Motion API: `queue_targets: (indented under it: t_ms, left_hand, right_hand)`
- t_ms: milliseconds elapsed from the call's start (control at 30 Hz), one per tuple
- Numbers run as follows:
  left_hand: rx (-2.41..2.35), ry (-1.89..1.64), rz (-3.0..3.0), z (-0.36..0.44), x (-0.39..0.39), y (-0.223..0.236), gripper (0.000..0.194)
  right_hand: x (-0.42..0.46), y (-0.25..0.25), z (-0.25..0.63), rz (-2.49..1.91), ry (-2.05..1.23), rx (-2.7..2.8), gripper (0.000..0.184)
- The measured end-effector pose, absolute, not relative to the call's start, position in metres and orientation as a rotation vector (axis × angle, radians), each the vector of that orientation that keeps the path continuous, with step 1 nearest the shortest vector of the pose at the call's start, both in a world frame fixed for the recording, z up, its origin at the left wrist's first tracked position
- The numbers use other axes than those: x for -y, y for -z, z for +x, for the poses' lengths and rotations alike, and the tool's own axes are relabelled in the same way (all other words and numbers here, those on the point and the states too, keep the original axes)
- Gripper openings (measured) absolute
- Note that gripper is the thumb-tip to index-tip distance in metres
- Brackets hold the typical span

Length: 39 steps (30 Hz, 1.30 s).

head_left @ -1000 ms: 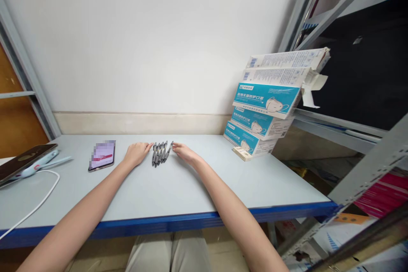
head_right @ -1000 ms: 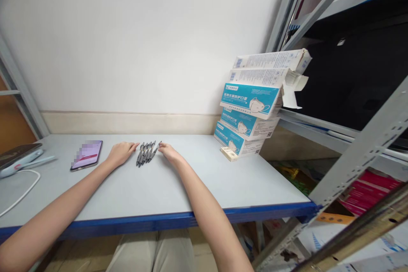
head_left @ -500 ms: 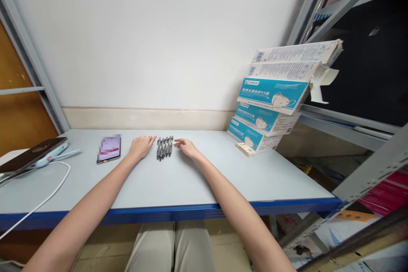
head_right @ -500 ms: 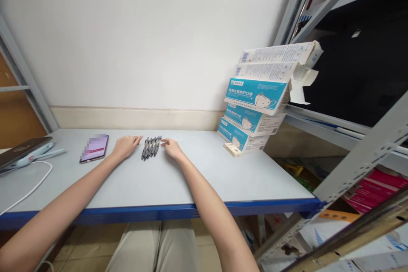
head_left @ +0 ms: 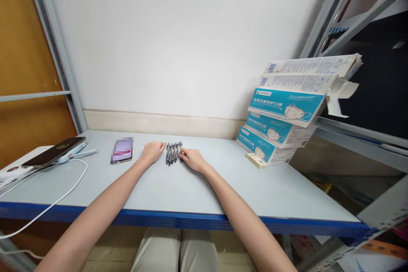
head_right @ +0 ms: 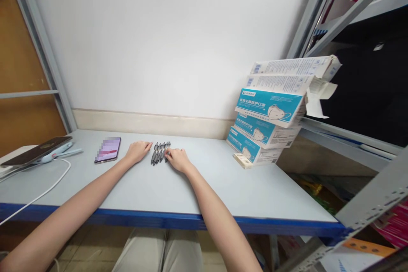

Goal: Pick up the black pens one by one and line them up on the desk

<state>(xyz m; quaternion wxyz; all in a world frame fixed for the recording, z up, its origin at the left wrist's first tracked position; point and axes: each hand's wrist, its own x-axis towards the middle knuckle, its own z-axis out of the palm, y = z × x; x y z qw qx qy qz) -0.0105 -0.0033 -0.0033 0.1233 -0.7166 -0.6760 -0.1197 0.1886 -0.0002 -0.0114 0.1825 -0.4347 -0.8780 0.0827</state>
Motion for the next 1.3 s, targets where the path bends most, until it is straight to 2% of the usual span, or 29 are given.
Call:
queue_targets:
  t_ms: [267, 433, 533, 700, 833, 933, 1067, 1133, 1300]
  left_hand:
    - [1.930, 0.337, -2.100, -0.011, 0.000, 0.006, 0.053]
    - [1.944, 0.371, -2.129, -0.013, -0.001, 0.006, 0.047]
    - [1.747, 0.571, -2.117, -0.014, -0.003, 0.006, 0.037]
    - [1.285, 0.666, -2.066, -0.009, -0.003, 0.007, 0.043]
    - [1.095, 0.525, -2.105, -0.002, 0.000, 0.008, 0.041]
    - [1.042, 0.375, -2.152, 0.000, 0.001, 0.007, 0.029]
    - [1.088, 0.242, -2.215, 0.001, 0.003, 0.004, 0.019]
    - [1.137, 0.247, -2.287, 0.003, 0.005, 0.003, 0.016]
    - [1.286, 0.394, -2.494, 0.005, 0.006, 0.001, 0.017]
  right_hand:
    - [0.003, 0.008, 0.188, -1.548, -0.181, 2.424, 0.019]
    - [-0.003, 0.009, 0.200, -1.826, -0.116, 2.203, 0.028]
    - [-0.008, 0.008, 0.208, -1.892, -0.053, 2.135, 0.027]
    - [-0.008, -0.002, 0.214, -1.853, -0.040, 2.000, 0.030]
    - [-0.010, -0.008, 0.210, -1.517, -0.367, 2.002, 0.030]
    - [-0.016, -0.006, 0.206, -1.284, -0.722, 1.992, 0.031]
    - [-0.021, -0.001, 0.206, -1.162, -0.964, 2.010, 0.030]
    - [-0.021, 0.000, 0.206, -1.160, -0.922, 2.049, 0.025]
    - [-0.014, 0.002, 0.204, -1.128, -0.439, 2.146, 0.023]
